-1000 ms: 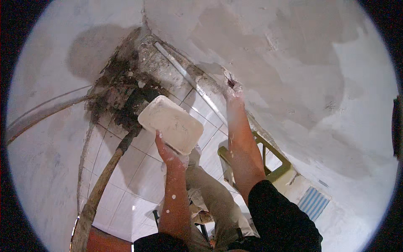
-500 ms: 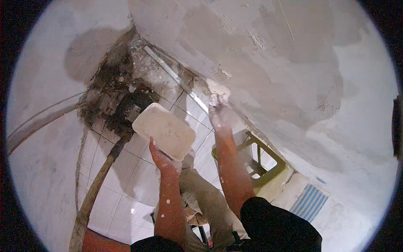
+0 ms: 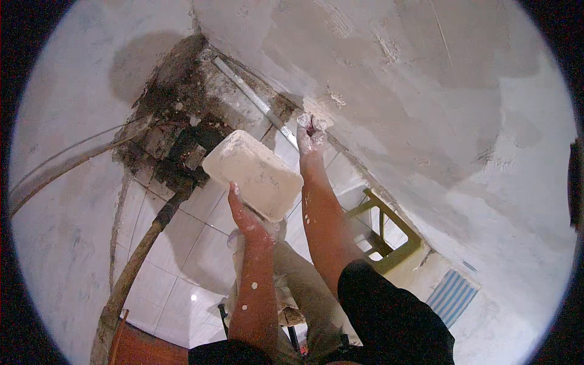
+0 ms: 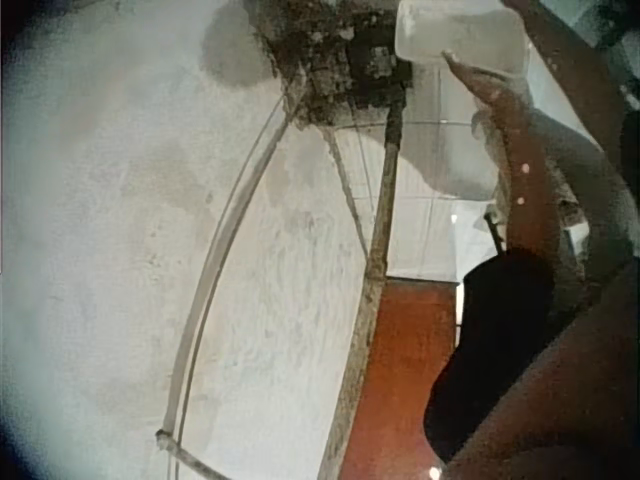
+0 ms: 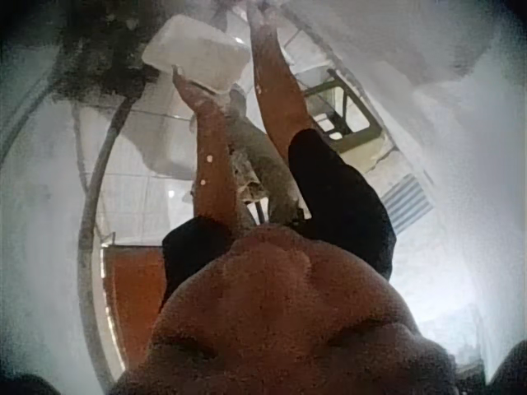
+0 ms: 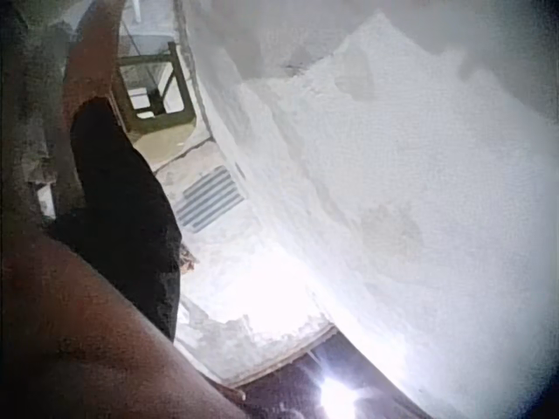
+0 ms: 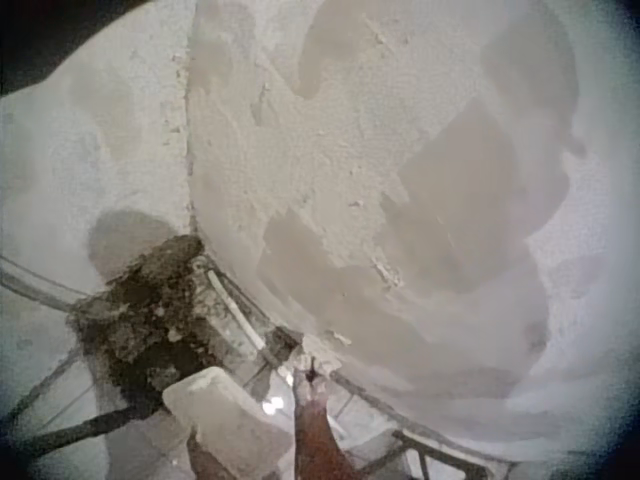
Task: Applying wall filler or plaster to a damaged area of a wall using a putty knife.
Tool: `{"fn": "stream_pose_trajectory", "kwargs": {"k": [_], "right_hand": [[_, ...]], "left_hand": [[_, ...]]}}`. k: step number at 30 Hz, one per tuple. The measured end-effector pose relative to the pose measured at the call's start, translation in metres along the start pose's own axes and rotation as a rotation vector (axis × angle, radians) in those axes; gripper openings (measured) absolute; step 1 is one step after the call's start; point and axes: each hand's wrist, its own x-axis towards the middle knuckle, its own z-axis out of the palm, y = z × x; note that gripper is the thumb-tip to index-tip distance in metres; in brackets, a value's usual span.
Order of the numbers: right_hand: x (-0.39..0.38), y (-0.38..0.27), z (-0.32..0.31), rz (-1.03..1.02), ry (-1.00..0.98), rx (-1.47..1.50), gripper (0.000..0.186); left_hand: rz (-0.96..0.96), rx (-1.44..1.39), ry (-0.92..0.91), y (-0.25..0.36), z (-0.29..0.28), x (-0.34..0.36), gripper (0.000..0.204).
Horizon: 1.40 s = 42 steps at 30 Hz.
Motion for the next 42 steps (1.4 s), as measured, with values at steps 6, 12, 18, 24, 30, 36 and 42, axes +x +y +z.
{"fn": "stream_pose_trajectory", "kwargs": {"k": [6,12,18,24,30,36,42], "right_hand": [[-0.03,0.008,0.042,0.07,-0.03,0.121,0.005],[-0.069,0.015,0.098,0.047,-0.134,0.156,0.013],[-0.109,0.005,0.14,-0.062,-0.19,0.052,0.018],[-0.118,-0.025,0.092,0.01,-0.248,-0.061,0.01],[-0.085,-0.025,0.028,-0.071,0.257,-0.042,0.014],[-0.039,-0.049,0.032,-0.144,0.018,-0.3,0.015],[-0.055,-0.065,0.089,-0.115,0.115,-0.102,0.014]], "left_hand": [[0.004,-0.031,0.031,0.012,0.0,-0.005,0.059],[0.053,0.01,0.029,0.023,-0.007,-0.017,0.059],[0.054,-0.039,0.032,0.031,-0.017,-0.021,0.06],[0.03,0.003,0.026,0.04,-0.029,-0.022,0.059],[0.049,0.022,-0.007,0.029,-0.029,-0.025,0.059],[-0.019,-0.027,-0.042,0.009,-0.017,-0.028,0.06],[-0.022,0.013,-0.001,0.006,-0.003,-0.022,0.06]]}}
